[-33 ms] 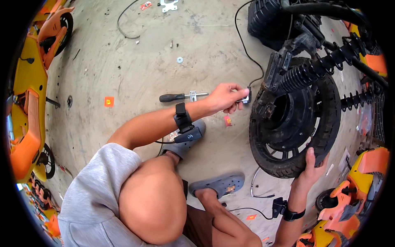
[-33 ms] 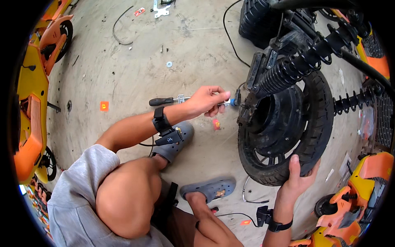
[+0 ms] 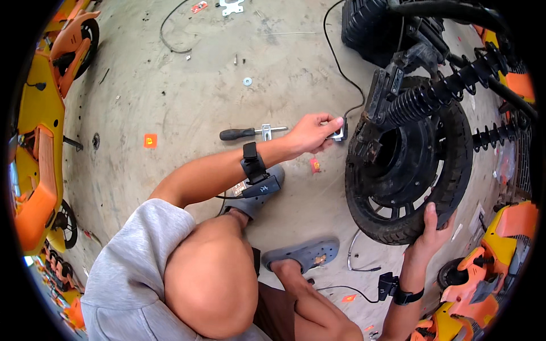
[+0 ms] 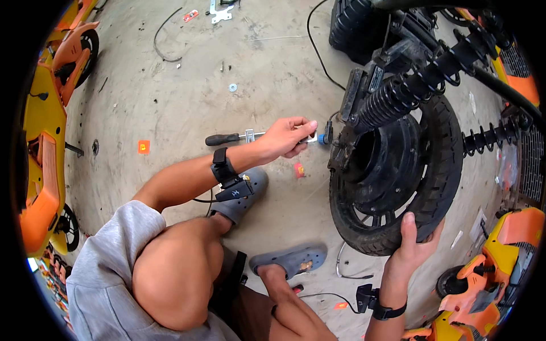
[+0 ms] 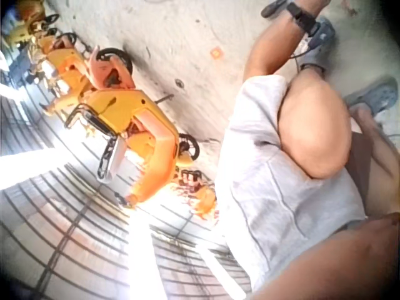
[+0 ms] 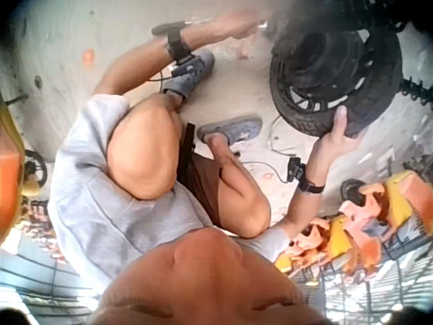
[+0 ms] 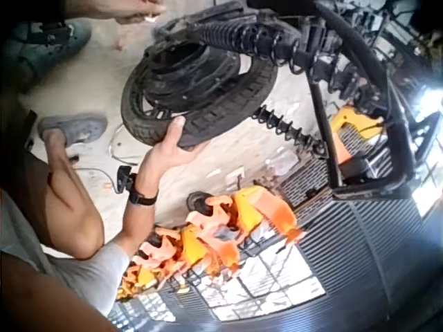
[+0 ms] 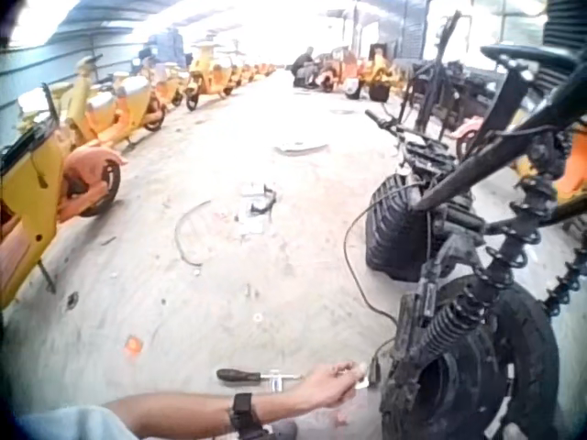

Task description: The person is sitting on the floor in a workshop, working on the front wheel of a yellow electric scooter. They use a screwdriver to remove a bolt from the wheel hub, then repeatedly insert and remove a small metal bracket, seemingly testing its fit or alignment. The person handles the wheel and the bracket multiple times throughout the clip.

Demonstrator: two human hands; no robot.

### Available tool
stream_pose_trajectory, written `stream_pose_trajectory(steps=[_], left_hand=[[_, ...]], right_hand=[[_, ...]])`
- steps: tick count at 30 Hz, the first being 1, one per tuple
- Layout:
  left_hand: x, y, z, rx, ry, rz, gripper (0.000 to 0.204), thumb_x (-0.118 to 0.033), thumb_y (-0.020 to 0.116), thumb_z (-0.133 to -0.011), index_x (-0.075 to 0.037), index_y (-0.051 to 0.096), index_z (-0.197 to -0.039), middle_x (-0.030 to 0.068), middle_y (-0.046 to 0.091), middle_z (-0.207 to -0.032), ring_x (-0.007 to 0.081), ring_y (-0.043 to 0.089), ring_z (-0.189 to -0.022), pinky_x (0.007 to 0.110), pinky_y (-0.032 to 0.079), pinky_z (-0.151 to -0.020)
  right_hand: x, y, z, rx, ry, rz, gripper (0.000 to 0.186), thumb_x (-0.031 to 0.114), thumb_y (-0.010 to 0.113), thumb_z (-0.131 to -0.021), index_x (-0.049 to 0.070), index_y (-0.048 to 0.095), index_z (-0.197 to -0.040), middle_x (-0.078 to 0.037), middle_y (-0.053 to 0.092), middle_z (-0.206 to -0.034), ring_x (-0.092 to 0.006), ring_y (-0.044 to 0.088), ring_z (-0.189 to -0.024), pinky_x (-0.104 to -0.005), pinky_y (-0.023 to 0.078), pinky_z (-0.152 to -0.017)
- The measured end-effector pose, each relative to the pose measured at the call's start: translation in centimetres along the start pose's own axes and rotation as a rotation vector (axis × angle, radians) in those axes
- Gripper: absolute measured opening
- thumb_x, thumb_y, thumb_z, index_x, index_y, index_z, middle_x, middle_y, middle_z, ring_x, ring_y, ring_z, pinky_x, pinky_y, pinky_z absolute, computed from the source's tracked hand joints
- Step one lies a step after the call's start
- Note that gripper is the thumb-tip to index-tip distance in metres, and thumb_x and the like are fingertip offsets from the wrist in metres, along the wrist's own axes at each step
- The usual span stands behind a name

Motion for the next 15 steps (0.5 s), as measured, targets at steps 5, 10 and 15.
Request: stream_pose_trajectory(steps=[5, 10, 15], left_hand=[[0.5, 1.8, -0.2, 0.263, 0.08, 0.188, 0.028, -0.03, 0.045, -0.105, -0.004, 0.053, -0.105, 0.0006, 0.047, -0.076, 0.0083, 0.037, -0.059, 0.024, 0.035, -0.05], [-0.2, 2.2, -0.2, 0.285, 0.14, 0.086, 0.03, -0.024, 0.048, -0.104, -0.001, 0.049, -0.123, 0.0068, 0.057, -0.084, 0.0106, 0.045, -0.063, 0.03, 0.049, -0.06], [0.3, 3.1, -2.0, 0.308, 0.182, 0.16, 0.031, -0.022, 0.05, -0.104, -0.002, 0.048, -0.127, 0.0086, 0.06, -0.084, 0.0105, 0.049, -0.062, 0.027, 0.047, -0.054]], right_hand=[[-0.5, -0.1, -0.3, 0.006, -0.015, 0.041, 0.047, 0.017, 0.068, -0.087, -0.002, 0.053, -0.126, -0.013, 0.064, -0.114, -0.019, 0.061, -0.098, -0.0296, 0.046, -0.091], [-1.4, -0.9, -0.2, -0.021, 0.048, 0.04, 0.054, 0.019, 0.069, -0.085, -0.002, 0.05, -0.13, -0.015, 0.063, -0.117, -0.0217, 0.061, -0.103, -0.0329, 0.047, -0.094], [-1.1, -0.6, -0.2, 0.007, 0.084, 0.028, 0.059, 0.021, 0.068, -0.084, -0.002, 0.047, -0.134, -0.017, 0.061, -0.122, -0.0229, 0.06, -0.105, -0.0344, 0.046, -0.097]])
Point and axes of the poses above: each hand's wrist, its own z-axis away from the middle knuckle, its own y-axis out of the palm, x = y × z, the point moved 7 cm from there along -z, towards the middle knuckle
